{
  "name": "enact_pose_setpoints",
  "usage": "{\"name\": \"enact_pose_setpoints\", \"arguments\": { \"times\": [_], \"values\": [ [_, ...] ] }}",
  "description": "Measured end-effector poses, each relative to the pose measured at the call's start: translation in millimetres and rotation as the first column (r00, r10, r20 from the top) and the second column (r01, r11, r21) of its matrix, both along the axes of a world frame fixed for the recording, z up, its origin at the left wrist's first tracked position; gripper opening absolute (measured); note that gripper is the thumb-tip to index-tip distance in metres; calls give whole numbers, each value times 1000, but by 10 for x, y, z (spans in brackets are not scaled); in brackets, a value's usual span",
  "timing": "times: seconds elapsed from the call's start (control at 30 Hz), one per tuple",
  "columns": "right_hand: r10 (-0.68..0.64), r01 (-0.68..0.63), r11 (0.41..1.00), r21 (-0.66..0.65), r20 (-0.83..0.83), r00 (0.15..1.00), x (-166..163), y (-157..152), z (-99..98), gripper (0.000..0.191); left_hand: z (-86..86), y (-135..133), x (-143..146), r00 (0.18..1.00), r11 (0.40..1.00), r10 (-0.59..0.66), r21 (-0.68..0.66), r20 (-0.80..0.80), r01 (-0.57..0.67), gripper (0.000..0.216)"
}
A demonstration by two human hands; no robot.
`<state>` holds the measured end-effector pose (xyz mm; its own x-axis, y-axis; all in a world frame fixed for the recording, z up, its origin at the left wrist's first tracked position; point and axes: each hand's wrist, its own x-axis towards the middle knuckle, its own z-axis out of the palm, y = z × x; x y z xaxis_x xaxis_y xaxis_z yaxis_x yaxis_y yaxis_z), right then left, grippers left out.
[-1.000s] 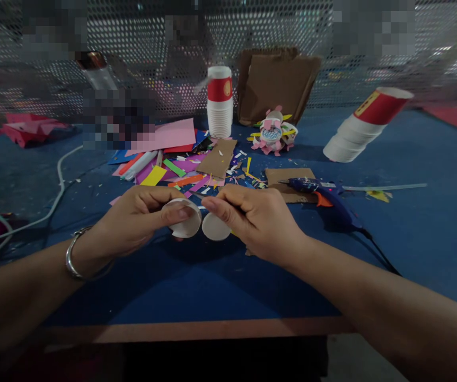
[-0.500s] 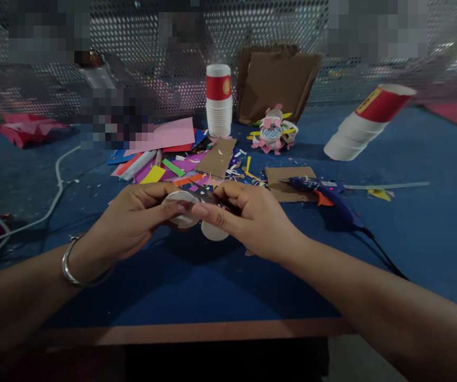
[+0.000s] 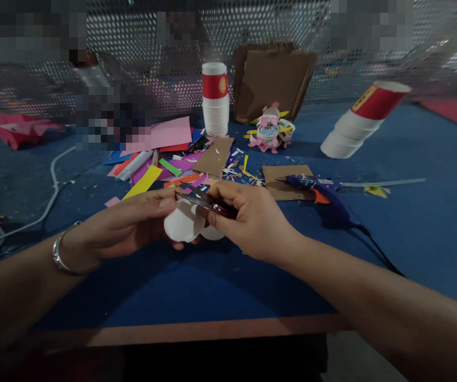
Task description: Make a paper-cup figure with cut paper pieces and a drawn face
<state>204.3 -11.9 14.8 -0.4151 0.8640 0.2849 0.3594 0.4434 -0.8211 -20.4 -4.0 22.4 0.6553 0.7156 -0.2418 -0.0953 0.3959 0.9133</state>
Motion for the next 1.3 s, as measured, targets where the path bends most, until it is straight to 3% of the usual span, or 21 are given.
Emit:
{"name": "enact_pose_setpoints", "arguments": {
  "times": [0.13,0.27,0.47,0.6,0.73,0.83,0.93,1.07,1.3],
  "values": [
    [-1,2,1000,29,-10,1000,3,-8,4,23,-15,13,-32,998,988,12,152,-67,-1,35],
    [-56,55,998,-16,-46,997,19,-14,31,39,-49,37,-70,990,906,96,422,-104,-43,50],
    [-2,-23,984,-176,-140,990,19,-8,18,46,-140,184,-124,978,688,207,713,-13,-136,51],
    [17,-43,961,-274,-96,995,34,-11,0,50,-216,256,-156,970,559,241,811,39,-172,54],
    [43,-71,923,-378,-82,996,51,-3,2,52,-233,254,-184,965,422,262,899,-2,-113,57],
    [67,-84,919,-386,-59,996,38,7,17,50,-191,232,-193,950,290,305,957,-63,-30,62],
    [87,-93,925,-369,-32,996,23,10,38,50,-125,207,-180,936,198,335,979,-112,47,61],
    [92,-94,927,-363,-23,996,31,7,43,49,-64,181,-152,922,148,365,986,-132,83,52],
    [88,-92,928,-360,-26,996,48,10,11,50,-69,160,-150,918,125,376,988,-129,88,50]
  ]
}}
